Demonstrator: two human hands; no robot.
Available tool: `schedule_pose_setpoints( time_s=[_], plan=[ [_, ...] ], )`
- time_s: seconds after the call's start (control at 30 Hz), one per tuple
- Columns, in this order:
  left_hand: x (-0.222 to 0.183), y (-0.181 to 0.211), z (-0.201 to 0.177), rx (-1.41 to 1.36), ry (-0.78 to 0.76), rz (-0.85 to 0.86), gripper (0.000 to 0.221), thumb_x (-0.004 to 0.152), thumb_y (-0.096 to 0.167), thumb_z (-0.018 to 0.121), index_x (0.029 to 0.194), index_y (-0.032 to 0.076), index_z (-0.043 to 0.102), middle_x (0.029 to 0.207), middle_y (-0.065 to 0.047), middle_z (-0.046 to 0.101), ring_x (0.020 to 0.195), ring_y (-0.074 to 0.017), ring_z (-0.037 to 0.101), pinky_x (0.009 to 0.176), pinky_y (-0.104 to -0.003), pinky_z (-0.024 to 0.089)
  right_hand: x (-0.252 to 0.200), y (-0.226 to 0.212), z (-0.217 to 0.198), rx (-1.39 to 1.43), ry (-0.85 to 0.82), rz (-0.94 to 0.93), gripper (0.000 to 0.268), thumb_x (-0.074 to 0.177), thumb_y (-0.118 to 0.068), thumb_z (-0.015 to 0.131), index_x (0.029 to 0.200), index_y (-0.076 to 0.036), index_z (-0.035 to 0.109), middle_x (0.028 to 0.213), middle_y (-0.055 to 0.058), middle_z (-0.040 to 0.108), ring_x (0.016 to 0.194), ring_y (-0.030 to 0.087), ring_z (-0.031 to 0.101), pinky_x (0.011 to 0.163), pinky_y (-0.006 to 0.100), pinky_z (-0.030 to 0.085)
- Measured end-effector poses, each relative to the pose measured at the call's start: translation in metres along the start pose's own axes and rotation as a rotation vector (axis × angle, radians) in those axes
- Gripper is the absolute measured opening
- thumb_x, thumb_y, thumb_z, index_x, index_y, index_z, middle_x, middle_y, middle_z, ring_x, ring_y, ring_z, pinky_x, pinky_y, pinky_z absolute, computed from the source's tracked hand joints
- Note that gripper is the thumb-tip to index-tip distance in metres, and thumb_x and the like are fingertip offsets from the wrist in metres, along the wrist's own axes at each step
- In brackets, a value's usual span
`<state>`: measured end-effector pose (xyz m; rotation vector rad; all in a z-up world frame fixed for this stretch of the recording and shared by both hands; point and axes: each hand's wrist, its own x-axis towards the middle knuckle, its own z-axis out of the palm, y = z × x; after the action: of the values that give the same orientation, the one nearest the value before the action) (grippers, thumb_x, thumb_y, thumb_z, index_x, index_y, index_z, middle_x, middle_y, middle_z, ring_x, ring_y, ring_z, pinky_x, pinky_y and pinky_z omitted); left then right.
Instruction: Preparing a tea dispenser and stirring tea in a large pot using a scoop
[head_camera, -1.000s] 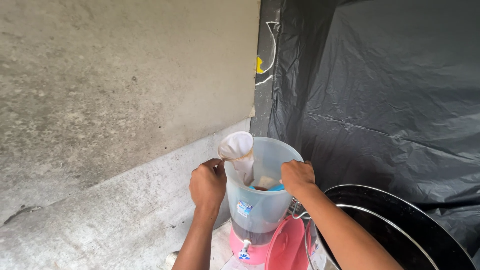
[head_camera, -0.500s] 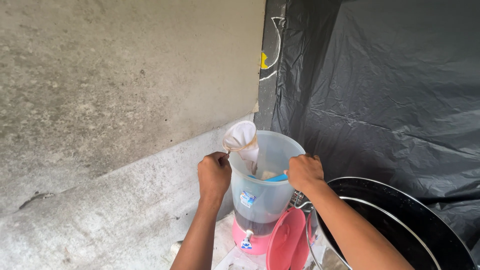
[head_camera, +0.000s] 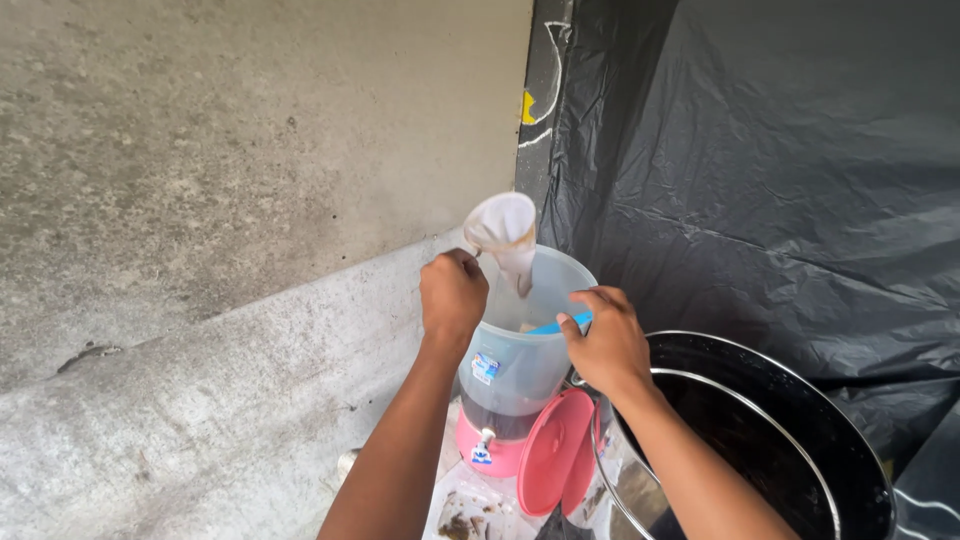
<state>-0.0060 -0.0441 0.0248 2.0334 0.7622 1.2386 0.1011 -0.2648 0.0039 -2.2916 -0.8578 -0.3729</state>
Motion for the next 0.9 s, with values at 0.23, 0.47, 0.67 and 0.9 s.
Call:
schedule_pose_setpoints(
  time_s=[0.23,0.47,0.67,0.9],
  plan=[
    [-0.031,0.021,-0.010,-0.048,0.045,-0.029,0.024,0.107,0.006,0.066,0.109,-0.001,0.089,0.094,-0.028,0.087,0.095,-0.0525,0.088,0.078,-0.058,0.073,-0.081,0.004,0.029,0.136,0.026,-0.175,0.038,0.102,-0.042,0.085,0.135,-0.025,0.089,0.147,0.004,0.078,0.138,0.039,0.079,0.116,0.057,0.064],
    [-0.071,0.000,-0.002,0.091,0.064,0.006,0.022,0.107,0.008,0.068,0.106,0.003,0.089,0.091,-0.027,0.086,0.091,-0.0528,0.088,0.078,-0.061,0.073,-0.117,-0.009,0.036,0.567,-0.126,-0.064,0.057,0.112,-0.032,0.072,0.167,-0.015,0.069,0.162,0.022,0.073,0.151,0.040,0.072,0.118,0.052,0.067],
    [-0.089,0.017,-0.016,0.141,0.113,0.118,0.021,0.106,0.006,0.068,0.106,0.004,0.089,0.083,-0.021,0.083,0.083,-0.0478,0.088,0.072,-0.058,0.074,-0.109,-0.040,0.008,0.800,-0.143,-0.122,0.068,0.125,-0.028,0.045,0.190,-0.010,0.036,0.173,0.040,0.061,0.164,0.051,0.057,0.126,0.057,0.059],
    [-0.113,0.073,-0.076,0.105,0.167,0.214,0.017,0.104,0.003,0.067,0.098,0.002,0.082,0.075,-0.017,0.075,0.074,-0.0480,0.084,0.066,-0.059,0.070,-0.105,-0.075,-0.026,1.011,-0.088,-0.276,0.068,0.126,-0.024,0.049,0.191,-0.017,0.035,0.187,0.021,0.052,0.170,0.032,0.055,0.120,0.043,0.062]
  ],
)
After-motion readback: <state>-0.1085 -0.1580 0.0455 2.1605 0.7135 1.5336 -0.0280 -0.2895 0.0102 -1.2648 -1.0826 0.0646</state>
